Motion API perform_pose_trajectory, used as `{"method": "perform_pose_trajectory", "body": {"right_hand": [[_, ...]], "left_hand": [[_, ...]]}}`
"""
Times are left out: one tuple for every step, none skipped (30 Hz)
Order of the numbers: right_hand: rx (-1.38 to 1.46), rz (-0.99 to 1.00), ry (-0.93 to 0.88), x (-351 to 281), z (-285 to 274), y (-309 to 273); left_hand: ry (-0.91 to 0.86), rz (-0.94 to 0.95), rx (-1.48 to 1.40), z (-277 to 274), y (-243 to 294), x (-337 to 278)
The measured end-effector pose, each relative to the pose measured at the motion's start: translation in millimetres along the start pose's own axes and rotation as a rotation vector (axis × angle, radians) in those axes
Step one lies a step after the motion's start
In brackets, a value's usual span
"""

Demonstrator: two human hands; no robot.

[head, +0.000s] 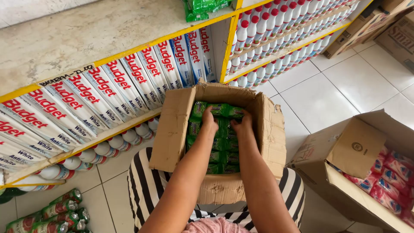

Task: The recorder is taking detergent soap packets out of a cardboard box and placing them onto grocery store shelves.

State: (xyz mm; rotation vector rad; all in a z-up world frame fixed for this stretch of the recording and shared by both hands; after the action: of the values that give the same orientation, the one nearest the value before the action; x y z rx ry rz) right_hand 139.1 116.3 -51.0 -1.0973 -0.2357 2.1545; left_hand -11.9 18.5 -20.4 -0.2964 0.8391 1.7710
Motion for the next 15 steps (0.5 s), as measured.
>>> {"method": "perform_pose_trajectory", "body": {"right_hand": [[0.001,0.004,0.0,3.7,-2.9,3.7],[0.076,-0.01,-0.015,7.4,-5.3,7.6],[0.149,-0.027,-0.033,12.1,-6.0,8.2],[0.148,-0.026,-0.035,-7.9,3.5,8.6],[0.154,-0.031,-0.013,-28.3,12.3,7.0],[0.159,-0.035,0.01,-48.8,21.0,5.4],[0.159,-0.038,0.007,-51.8,19.1,5.8],[0.195,-0.021,-0.012,-54.5,17.7,6.9],[0.233,-0.003,-0.03,-58.1,15.2,8.9],[0.234,-0.004,-0.031,-58.9,14.8,6.4],[0.235,0.013,-0.055,-60.5,13.0,5.1],[0.236,0.029,-0.079,-62.0,10.9,3.9],[0.236,0.028,-0.078,-59.7,9.4,3.5],[0.237,0.034,-0.064,-57.9,7.5,3.4],[0.238,0.042,-0.053,-55.4,8.0,4.9]], "left_hand": [[0.004,0.002,0.001,-7.0,-2.5,6.7],[-0.039,0.008,-0.021,-12.8,-4.8,13.3],[-0.087,0.016,-0.045,-15.7,-6.8,21.6],[-0.087,0.019,-0.045,-13.8,-4.9,14.8],[-0.078,0.018,-0.006,-10.4,-3.5,8.1],[-0.068,0.018,0.033,-7.0,-2.2,1.4],[-0.071,0.02,0.033,-2.3,0.1,-4.3],[-0.036,0.003,0.068,1.1,1.9,-10.1],[0.002,-0.015,0.105,3.6,3.3,-16.8],[0.0,-0.015,0.105,2.8,1.8,-11.3],[0.018,-0.005,0.109,0.0,-1.3,-6.5],[0.035,0.005,0.112,-2.9,-4.4,-1.8],[0.035,0.004,0.112,-4.5,-9.6,3.4],[0.047,0.034,0.112,-6.3,-13.9,8.1],[0.061,0.069,0.11,-8.9,-15.3,12.6]]}}
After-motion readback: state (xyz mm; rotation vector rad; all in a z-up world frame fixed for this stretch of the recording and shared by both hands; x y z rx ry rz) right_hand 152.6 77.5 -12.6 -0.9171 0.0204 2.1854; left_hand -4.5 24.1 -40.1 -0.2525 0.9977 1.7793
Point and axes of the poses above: each hand's wrist, its own x-axis towards the middle knuckle, its own z-axis out of the palm, y = z × x, the point moved 3 cm from there along x, towards the middle knuckle, and after that the axes turned 9 degrees about -y, right-handed, at the moved point
